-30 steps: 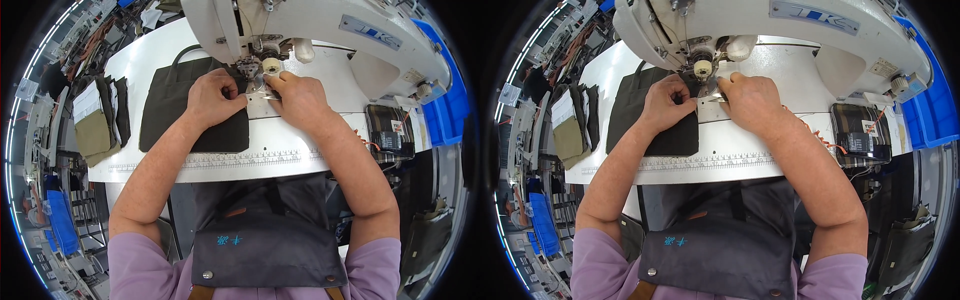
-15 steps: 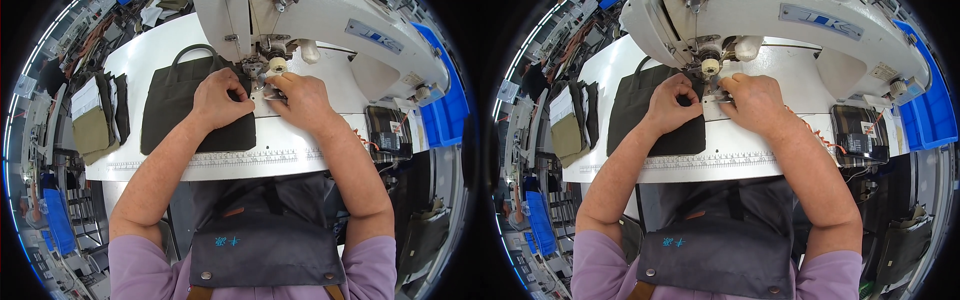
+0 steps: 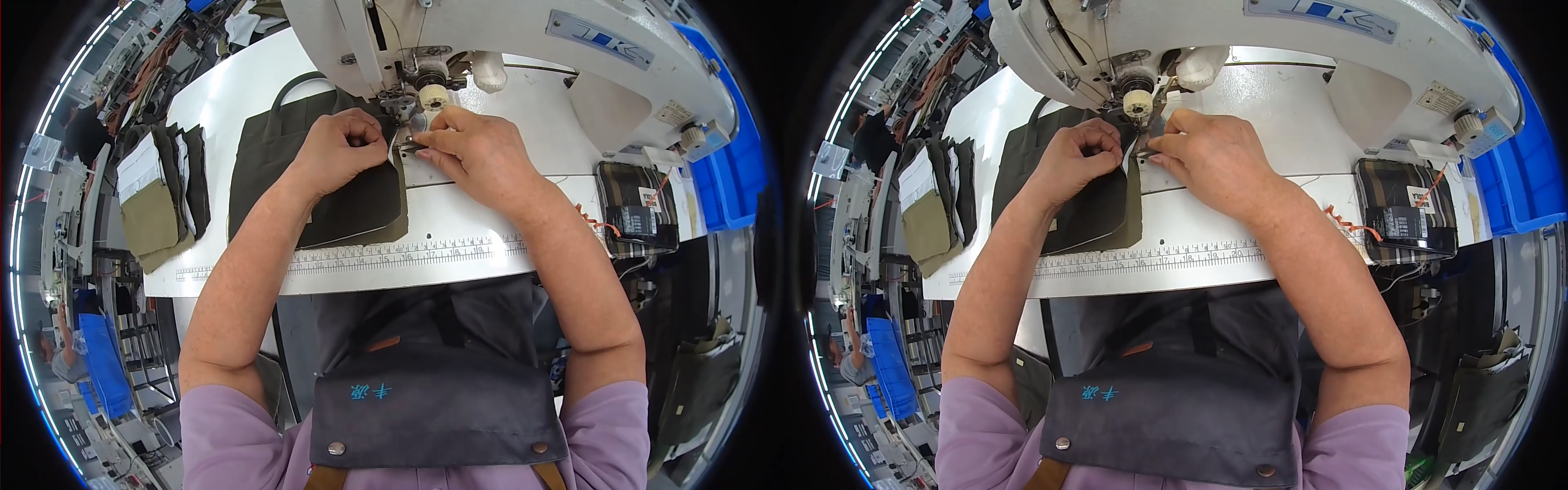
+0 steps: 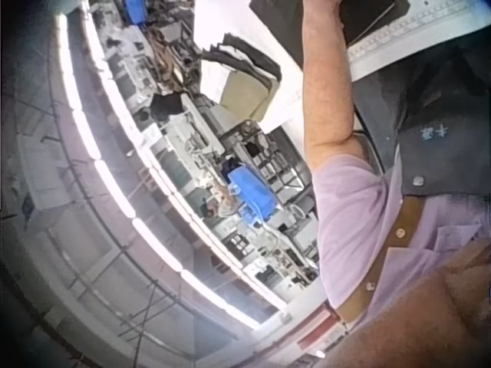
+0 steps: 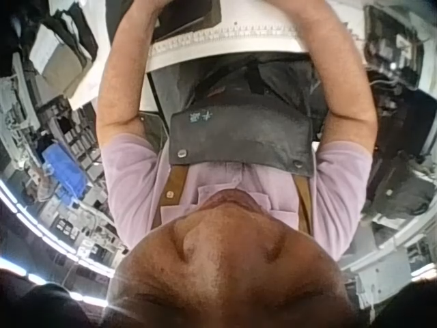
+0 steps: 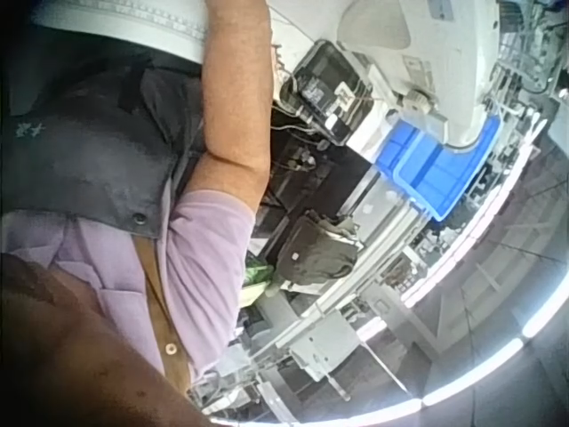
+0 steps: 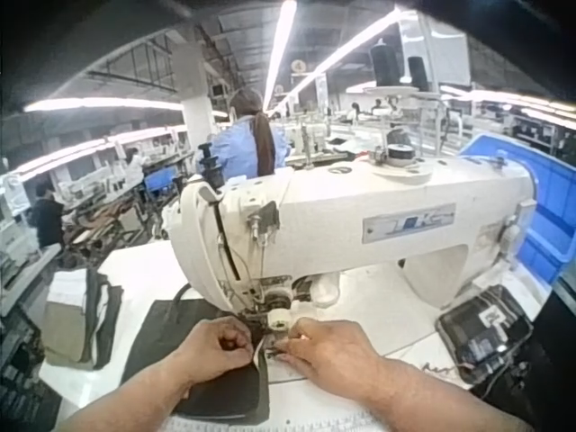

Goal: Sewing fabric handles and components onto bags using an industrial sewing machine.

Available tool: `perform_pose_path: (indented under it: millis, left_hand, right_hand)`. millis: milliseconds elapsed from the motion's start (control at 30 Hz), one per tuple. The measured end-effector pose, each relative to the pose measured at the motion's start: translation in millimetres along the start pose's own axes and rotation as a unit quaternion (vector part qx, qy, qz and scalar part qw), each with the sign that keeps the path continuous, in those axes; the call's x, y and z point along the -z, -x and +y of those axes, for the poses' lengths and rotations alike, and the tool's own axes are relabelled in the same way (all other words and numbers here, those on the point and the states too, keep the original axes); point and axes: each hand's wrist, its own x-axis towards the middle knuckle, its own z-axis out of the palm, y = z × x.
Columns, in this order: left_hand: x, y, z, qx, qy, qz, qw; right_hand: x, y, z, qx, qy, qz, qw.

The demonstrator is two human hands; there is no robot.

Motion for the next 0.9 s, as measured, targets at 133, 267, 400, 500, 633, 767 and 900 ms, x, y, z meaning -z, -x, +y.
perform_pose_path:
  millis: [133, 267, 400, 500, 633, 767, 900]
  left_hand:
    - [1.9, -0.3, -4.7, -0.017, 0.006, 0.011, 1.000]
    - [-1.2, 4.0, -6.1, -0.064, -0.043, 0.018, 0.997]
    - [-4.6, 28.1, 3.6, -0.184, -0.217, 0.027, 0.958]
    - [-8.3, 57.0, 26.4, -0.243, -0.361, -0.007, 0.900]
    - [-11.1, 76.8, 32.6, -0.198, -0.398, -0.080, 0.892]
    - [-10.0, 74.4, 27.4, -0.169, -0.393, -0.100, 0.898]
    - [-4.9, 74.7, 35.9, -0.162, -0.393, -0.120, 0.897]
  right_hand:
    - [-5.5, -3.0, -3.2, 0.020, -0.012, 0.009, 1.000]
    - [-7.1, -5.7, -6.6, 0.044, 0.049, 0.010, 0.998]
    - [-6.3, -5.5, -8.7, 0.048, 0.074, 0.002, 0.996]
    - [-6.4, -5.1, -4.0, 0.055, 0.093, 0.002, 0.994]
    - [-5.4, -6.0, -5.3, 0.056, 0.085, -0.004, 0.995]
    - [-5.2, -6.9, -7.8, 0.057, 0.090, 0.006, 0.994]
    - [-5.6, -6.2, -7.1, 0.055, 0.088, 0.010, 0.995]
